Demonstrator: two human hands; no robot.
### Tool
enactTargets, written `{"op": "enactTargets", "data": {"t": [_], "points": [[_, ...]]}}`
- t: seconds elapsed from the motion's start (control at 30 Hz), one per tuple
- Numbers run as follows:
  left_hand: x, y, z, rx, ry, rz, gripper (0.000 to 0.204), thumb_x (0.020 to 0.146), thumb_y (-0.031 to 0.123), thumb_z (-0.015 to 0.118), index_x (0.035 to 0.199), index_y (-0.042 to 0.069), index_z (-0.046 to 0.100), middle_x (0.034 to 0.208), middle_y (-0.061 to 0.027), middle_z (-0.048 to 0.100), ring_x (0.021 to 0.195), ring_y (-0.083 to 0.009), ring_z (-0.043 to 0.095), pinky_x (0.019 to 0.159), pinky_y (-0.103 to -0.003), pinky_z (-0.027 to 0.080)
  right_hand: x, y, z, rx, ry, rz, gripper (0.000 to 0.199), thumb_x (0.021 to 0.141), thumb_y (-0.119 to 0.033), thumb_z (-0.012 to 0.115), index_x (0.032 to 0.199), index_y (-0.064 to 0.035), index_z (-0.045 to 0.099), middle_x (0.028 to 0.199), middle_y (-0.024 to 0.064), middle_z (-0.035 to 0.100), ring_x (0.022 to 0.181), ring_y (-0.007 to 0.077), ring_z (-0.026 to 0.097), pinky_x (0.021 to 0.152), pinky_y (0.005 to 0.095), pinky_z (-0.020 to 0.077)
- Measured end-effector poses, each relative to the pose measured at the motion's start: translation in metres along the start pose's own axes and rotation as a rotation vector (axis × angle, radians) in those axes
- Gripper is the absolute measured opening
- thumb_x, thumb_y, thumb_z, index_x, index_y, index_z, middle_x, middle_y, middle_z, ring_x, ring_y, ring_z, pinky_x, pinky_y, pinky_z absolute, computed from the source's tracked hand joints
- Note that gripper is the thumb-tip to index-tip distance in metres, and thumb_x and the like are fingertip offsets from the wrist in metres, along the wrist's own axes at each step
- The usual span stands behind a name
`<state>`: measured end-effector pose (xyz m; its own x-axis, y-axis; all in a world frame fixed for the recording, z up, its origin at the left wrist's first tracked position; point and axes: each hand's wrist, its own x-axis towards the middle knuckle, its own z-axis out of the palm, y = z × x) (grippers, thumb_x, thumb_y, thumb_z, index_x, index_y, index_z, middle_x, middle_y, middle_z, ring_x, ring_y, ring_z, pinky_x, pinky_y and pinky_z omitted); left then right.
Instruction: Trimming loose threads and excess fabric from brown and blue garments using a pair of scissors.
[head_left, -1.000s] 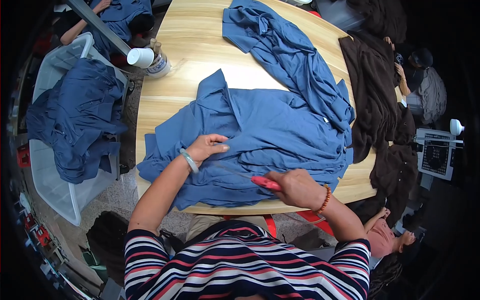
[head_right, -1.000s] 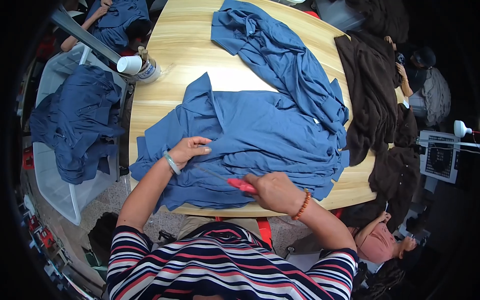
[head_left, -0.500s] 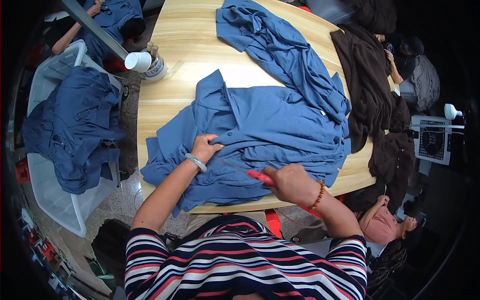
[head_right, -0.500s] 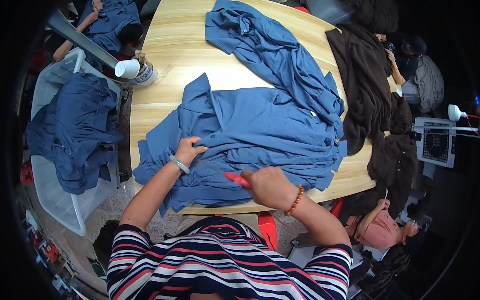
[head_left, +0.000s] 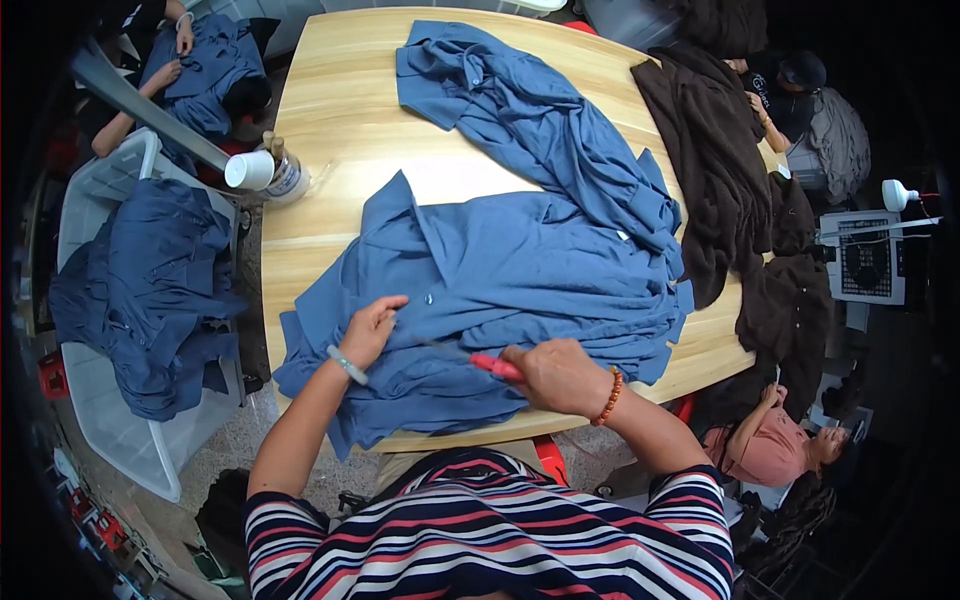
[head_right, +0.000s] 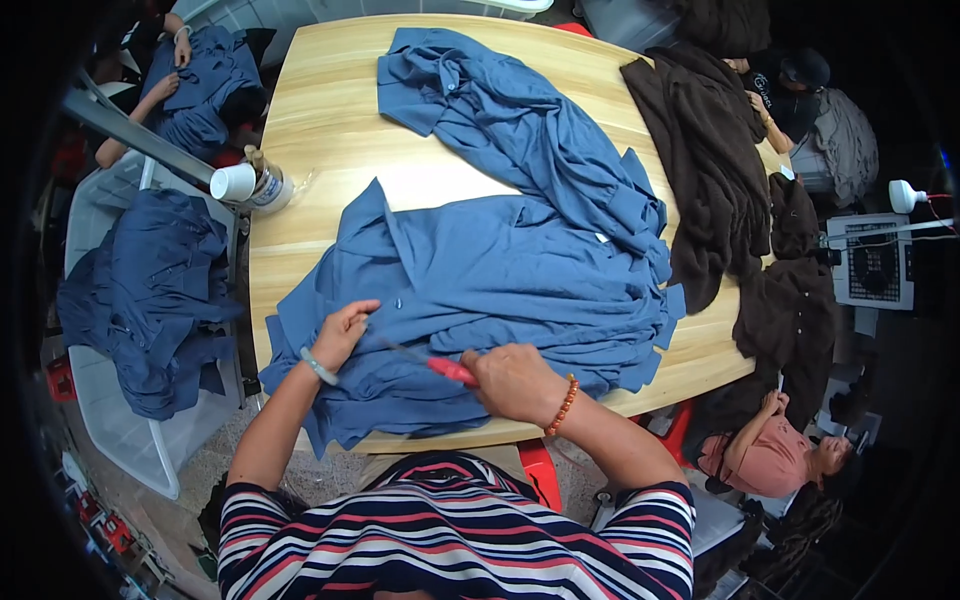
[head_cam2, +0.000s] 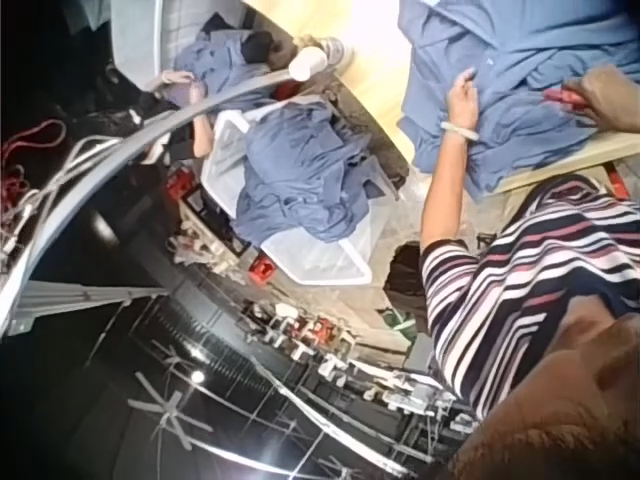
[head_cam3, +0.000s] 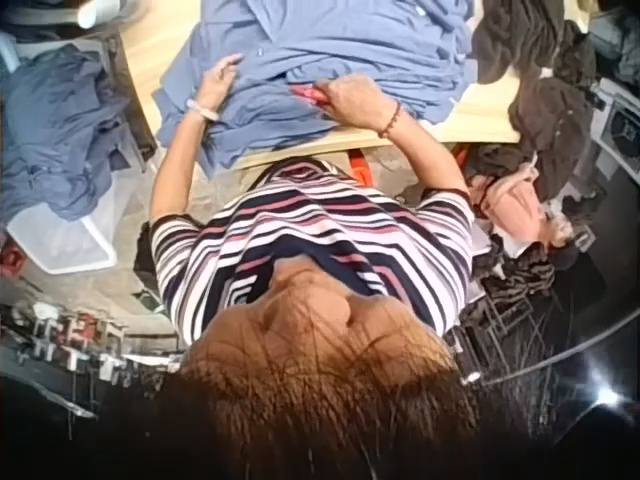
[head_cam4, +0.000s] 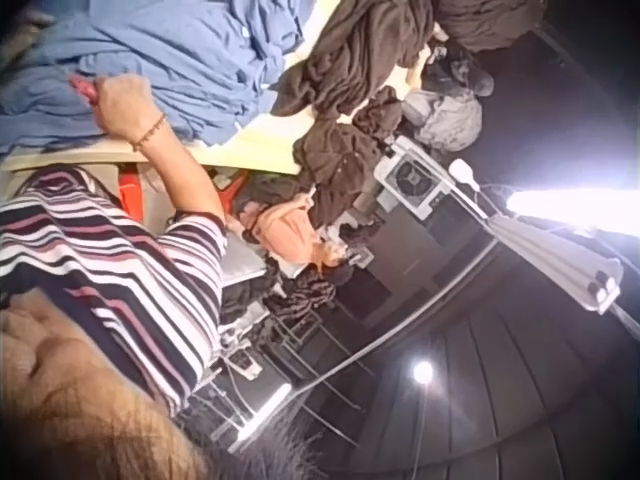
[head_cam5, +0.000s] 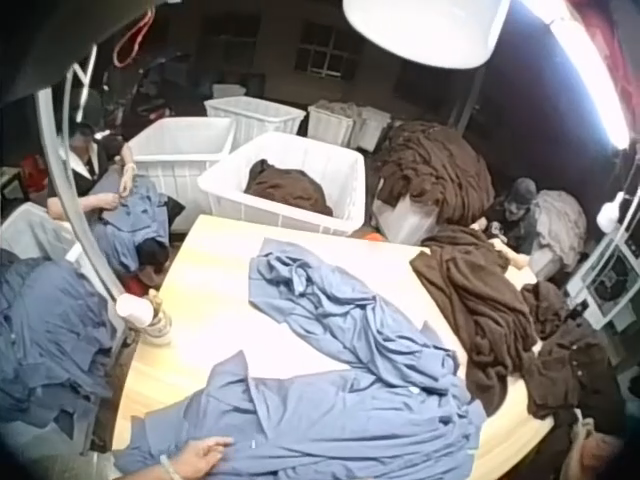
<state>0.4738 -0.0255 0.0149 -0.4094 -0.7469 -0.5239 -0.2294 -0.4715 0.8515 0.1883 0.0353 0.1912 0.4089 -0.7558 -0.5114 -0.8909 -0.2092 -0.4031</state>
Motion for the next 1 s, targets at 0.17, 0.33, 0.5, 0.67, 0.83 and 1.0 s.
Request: {"op": "enactTargets", "data": {"t": [0.17, 0.33, 0.5, 0.67, 0.83, 1.0], "points": [[-0.01, 0.074, -0.013, 0.563, -0.414, -0.041, 0.033, 0.075, 0.018, 0.077, 0.097, -0.003, 0.065, 0.077, -0.0093, 0.065, 0.074, -0.0088, 0.053, 0.07, -0.028, 0.046, 0.002, 0.03, 0.013, 0.164, -0.113, -0.132, 0.033, 0.084, -0.024, 0.063, 0.114, -0.0113, 0.059, 0.071, 0.0172, 0.065, 0.067, 0.0388, 0.063, 0.059, 0.0488, 0.0486], [0.067, 0.197, -0.034, 1.12, 0.189, 0.334, 0.013, 0.076, 0.01, 0.059, 0.085, 0.002, 0.066, 0.074, -0.0209, 0.063, 0.068, -0.0324, 0.062, 0.062, -0.042, 0.049, 0.033, 0.122, 0.011, 0.34, 0.161, -0.248, 0.036, 0.081, -0.008, 0.057, 0.117, -0.0096, 0.059, 0.108, 0.0189, 0.064, 0.094, 0.0367, 0.062, 0.083, 0.0418, 0.05], [0.144, 0.31, -0.028, 1.332, 1.068, 1.103, 0.02, 0.079, 0.019, 0.065, 0.095, 0.007, 0.067, 0.087, -0.0123, 0.063, 0.091, -0.0331, 0.058, 0.081, -0.043, 0.044, 0.056, 0.19, -0.092, 0.031, 0.823, -0.153, 0.029, 0.087, -0.009, 0.059, 0.114, -0.0012, 0.057, 0.098, 0.02, 0.063, 0.086, 0.0368, 0.063, 0.076, 0.0409, 0.049], [0.081, 0.199, 0.006, 1.253, 0.658, 0.711, 0.042, 0.079, 0.025, 0.069, 0.118, 0.011, 0.062, 0.114, -0.0183, 0.057, 0.105, -0.0355, 0.054, 0.088, -0.046, 0.045, 0.022, 0.198, -0.081, 0.21, 0.526, -0.15, 0.025, 0.087, -0.007, 0.059, 0.111, -0.0009, 0.056, 0.086, 0.0133, 0.057, 0.074, 0.0254, 0.06, 0.069, 0.0336, 0.0476], [-0.118, 0.05, 0.024, 1.267, 0.566, 0.106, 0.08, 0.066, 0.031, 0.081, 0.138, 0.015, 0.047, 0.134, -0.0187, 0.044, 0.121, -0.0396, 0.042, 0.101, -0.048, 0.036, -0.046, 0.14, -0.013, 0.208, 0.184, -0.122, 0.035, 0.076, -0.001, 0.063, 0.11, -0.0062, 0.062, 0.091, 0.0184, 0.062, 0.083, 0.0379, 0.063, 0.07, 0.0434, 0.0509], [-0.196, -0.031, 0.06, 0.94, 0.713, 0.066, 0.073, 0.068, 0.014, 0.077, 0.135, 0.012, 0.049, 0.132, -0.0186, 0.046, 0.118, -0.0399, 0.045, 0.096, -0.047, 0.04, -0.073, 0.098, 0.074, -0.003, 0.158, -0.277, 0.048, 0.074, -0.019, 0.072, 0.117, -0.0072, 0.055, 0.102, 0.011, 0.057, 0.088, 0.0283, 0.06, 0.075, 0.0389, 0.0441]]}}
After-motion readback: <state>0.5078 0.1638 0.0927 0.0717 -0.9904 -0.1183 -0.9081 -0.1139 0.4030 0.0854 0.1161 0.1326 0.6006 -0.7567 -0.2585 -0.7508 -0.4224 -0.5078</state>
